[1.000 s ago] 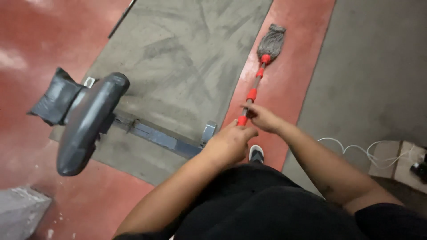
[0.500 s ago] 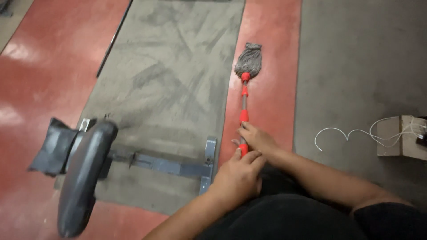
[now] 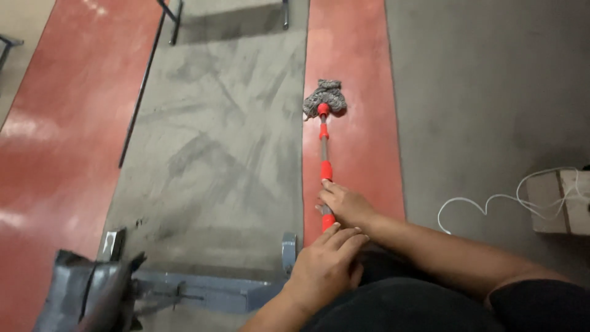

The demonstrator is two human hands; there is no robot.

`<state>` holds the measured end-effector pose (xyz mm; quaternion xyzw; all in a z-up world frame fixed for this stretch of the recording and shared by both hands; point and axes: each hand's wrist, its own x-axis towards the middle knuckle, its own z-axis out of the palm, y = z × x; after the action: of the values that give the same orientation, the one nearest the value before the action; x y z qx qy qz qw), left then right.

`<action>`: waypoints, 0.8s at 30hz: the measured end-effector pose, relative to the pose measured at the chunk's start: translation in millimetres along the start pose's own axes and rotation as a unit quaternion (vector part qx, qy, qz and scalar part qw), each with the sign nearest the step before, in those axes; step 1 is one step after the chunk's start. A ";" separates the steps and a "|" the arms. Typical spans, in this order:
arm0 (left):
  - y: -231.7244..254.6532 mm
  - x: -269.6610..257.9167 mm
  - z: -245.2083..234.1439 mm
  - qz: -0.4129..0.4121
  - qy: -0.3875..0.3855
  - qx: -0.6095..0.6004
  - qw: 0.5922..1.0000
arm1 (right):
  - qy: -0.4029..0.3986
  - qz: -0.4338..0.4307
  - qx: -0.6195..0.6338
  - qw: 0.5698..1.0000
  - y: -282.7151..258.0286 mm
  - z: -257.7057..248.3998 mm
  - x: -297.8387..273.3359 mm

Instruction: Mopping the gym floor area around various weight machines.

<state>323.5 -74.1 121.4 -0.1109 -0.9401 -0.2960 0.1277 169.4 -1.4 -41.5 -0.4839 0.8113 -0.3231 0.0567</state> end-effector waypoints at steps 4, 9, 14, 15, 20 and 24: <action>-22.2 71.8 6.3 -0.007 -0.015 -0.013 1.000 | -0.027 0.015 0.031 0.999 54.3 -25.3 44.5; -45.7 133.2 21.5 -0.017 -0.010 -0.016 1.000 | 0.027 -0.068 0.025 0.997 109.2 -42.8 83.0; -76.9 171.8 21.1 -0.037 -0.017 -0.023 0.999 | -0.036 -0.002 -0.008 0.999 139.1 -43.9 122.8; -85.2 178.6 17.7 -0.035 -0.022 -0.023 0.999 | -0.034 0.002 -0.006 0.999 142.2 -43.6 133.2; -130.4 206.8 -1.4 -0.055 0.007 -0.044 0.997 | -0.020 0.022 0.014 0.999 149.6 -44.9 187.3; -185.1 235.0 -2.1 -0.065 -0.023 -0.040 0.997 | 0.006 0.017 -0.005 1.000 189.3 -18.0 230.8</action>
<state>49.7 -192.2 97.1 -0.0612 -0.9353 -0.3388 0.0815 -100.9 -121.4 -86.0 -0.4683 0.8212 -0.3215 0.0547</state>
